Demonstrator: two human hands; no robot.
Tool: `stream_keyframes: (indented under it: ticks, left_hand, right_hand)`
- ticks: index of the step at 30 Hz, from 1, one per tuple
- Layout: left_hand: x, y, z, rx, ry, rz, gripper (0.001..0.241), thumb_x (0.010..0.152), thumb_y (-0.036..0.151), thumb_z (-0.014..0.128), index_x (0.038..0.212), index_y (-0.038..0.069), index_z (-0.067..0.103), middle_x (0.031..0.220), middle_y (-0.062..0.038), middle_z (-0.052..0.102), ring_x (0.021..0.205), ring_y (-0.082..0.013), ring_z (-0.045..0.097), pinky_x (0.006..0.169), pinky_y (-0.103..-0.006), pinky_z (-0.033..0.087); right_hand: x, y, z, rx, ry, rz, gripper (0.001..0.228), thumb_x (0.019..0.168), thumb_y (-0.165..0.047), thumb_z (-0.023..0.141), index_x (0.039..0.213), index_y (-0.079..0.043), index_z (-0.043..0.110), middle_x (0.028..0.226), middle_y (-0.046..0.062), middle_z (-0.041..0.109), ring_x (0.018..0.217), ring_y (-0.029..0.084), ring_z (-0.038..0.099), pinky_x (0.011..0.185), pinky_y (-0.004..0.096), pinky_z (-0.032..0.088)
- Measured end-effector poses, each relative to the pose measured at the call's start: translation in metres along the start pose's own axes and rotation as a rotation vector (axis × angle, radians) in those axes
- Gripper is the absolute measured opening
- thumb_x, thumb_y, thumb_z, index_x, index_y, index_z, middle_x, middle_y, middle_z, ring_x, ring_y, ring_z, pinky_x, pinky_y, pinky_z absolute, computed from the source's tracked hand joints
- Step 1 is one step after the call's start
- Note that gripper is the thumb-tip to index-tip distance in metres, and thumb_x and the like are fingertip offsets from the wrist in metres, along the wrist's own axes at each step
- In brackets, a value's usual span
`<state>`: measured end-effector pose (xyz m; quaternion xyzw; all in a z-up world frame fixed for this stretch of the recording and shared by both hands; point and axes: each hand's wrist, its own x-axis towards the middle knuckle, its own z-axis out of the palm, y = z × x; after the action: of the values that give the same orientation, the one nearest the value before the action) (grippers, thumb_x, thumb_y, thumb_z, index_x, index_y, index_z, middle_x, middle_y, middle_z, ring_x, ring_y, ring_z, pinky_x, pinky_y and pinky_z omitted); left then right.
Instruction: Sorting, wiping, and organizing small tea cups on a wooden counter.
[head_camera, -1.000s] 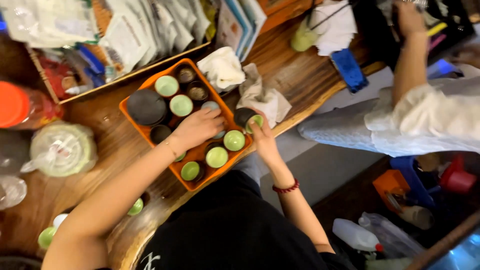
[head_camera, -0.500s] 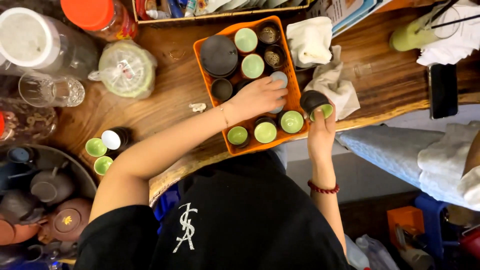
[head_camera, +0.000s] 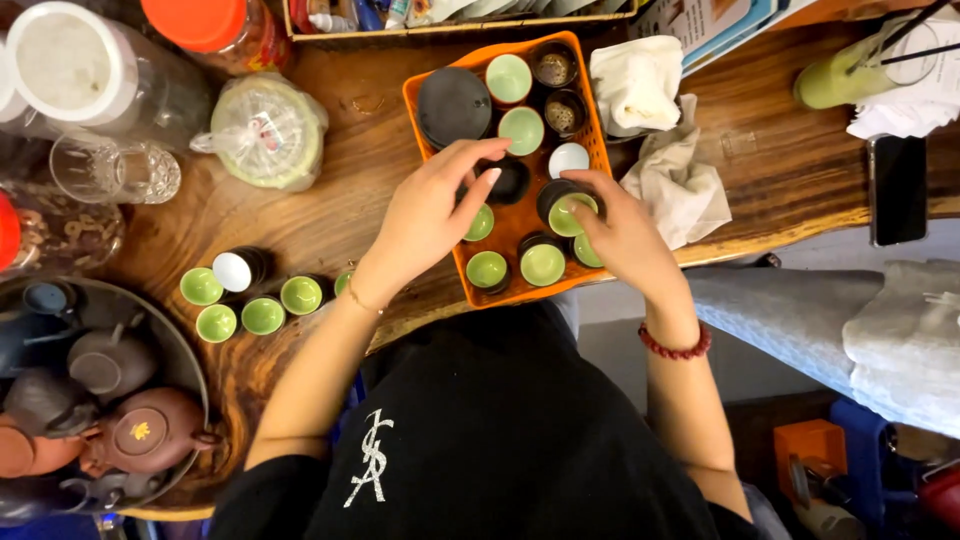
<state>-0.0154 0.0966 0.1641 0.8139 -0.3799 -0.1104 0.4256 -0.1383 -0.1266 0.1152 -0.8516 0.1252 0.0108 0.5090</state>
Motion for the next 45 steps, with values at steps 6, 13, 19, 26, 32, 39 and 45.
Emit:
stream_keyframes:
  ticks: [6, 13, 19, 26, 32, 39, 45]
  left_hand:
    - [-0.02, -0.001, 0.012, -0.147, -0.056, -0.188, 0.044, 0.099, 0.025, 0.068, 0.139, 0.011, 0.057, 0.125, -0.007, 0.067, 0.075, -0.0164, 0.067, 0.071, -0.0306, 0.057]
    - [-0.024, -0.053, 0.051, -0.713, -0.107, -0.254, 0.04, 0.102, 0.015, 0.057, 0.14, 0.003, 0.051, 0.136, -0.013, 0.056, 0.097, -0.0218, 0.075, 0.08, -0.0314, 0.066]
    - [-0.047, -0.057, 0.006, -1.036, 0.017, -0.334, 0.046, 0.101, -0.001, 0.035, 0.144, 0.004, 0.051, 0.126, -0.013, 0.064, 0.099, -0.0209, 0.073, 0.088, -0.0343, 0.066]
    - [-0.077, -0.067, -0.015, -0.957, 0.168, -0.404, 0.045, 0.105, -0.001, 0.035, 0.147, 0.004, 0.051, 0.114, -0.012, 0.067, 0.091, -0.0195, 0.071, 0.087, -0.0348, 0.063]
    - [-0.092, -0.077, 0.001, -0.97, 0.143, -0.402, 0.042, 0.107, 0.002, 0.036, 0.147, 0.004, 0.051, 0.113, -0.011, 0.067, 0.09, -0.0183, 0.071, 0.088, -0.0351, 0.063]
    - [-0.087, -0.067, 0.002, -0.917, 0.112, -0.416, 0.039, 0.106, 0.002, 0.04, 0.143, 0.004, 0.053, 0.116, -0.01, 0.065, 0.087, -0.0165, 0.071, 0.081, -0.0317, 0.063]
    - [-0.081, -0.059, 0.002, -0.901, 0.047, -0.398, 0.04, 0.106, 0.003, 0.041, 0.143, 0.004, 0.055, 0.109, -0.008, 0.066, 0.083, -0.0149, 0.072, 0.079, -0.0288, 0.062]
  right_hand:
    - [0.025, -0.015, 0.008, -0.127, -0.166, 0.107, 0.037, 0.095, -0.021, 0.063, 0.13, -0.008, 0.065, 0.112, 0.015, 0.074, 0.096, 0.022, 0.07, 0.085, 0.034, 0.052]
    - [0.032, -0.037, 0.017, -0.02, -0.252, 0.027, 0.049, 0.094, -0.03, 0.065, 0.131, 0.001, 0.057, 0.11, 0.012, 0.072, 0.092, 0.019, 0.072, 0.078, 0.032, 0.055]
    - [0.043, -0.01, 0.017, 0.251, -0.251, 0.038, 0.044, 0.097, -0.033, 0.065, 0.125, 0.001, 0.064, 0.117, 0.015, 0.073, 0.098, 0.022, 0.07, 0.08, 0.035, 0.057]
    - [0.056, 0.032, 0.05, -0.45, -0.148, 0.042, 0.035, 0.097, -0.032, 0.068, 0.109, 0.001, 0.07, 0.107, 0.015, 0.075, 0.093, 0.033, 0.071, 0.081, 0.044, 0.055]
    - [0.052, 0.008, 0.051, -0.464, -0.084, 0.095, 0.031, 0.097, -0.031, 0.066, 0.108, -0.003, 0.072, 0.101, 0.011, 0.077, 0.093, 0.032, 0.071, 0.079, 0.043, 0.055]
    - [0.046, 0.024, 0.044, -0.217, -0.088, 0.015, 0.024, 0.101, -0.018, 0.054, 0.115, -0.005, 0.069, 0.1, 0.007, 0.078, 0.096, 0.028, 0.073, 0.082, 0.04, 0.056]
    - [0.037, -0.005, 0.019, -0.588, -0.234, -0.135, 0.023, 0.093, -0.019, 0.063, 0.109, -0.017, 0.079, 0.091, 0.01, 0.075, 0.087, 0.034, 0.07, 0.073, 0.046, 0.054]
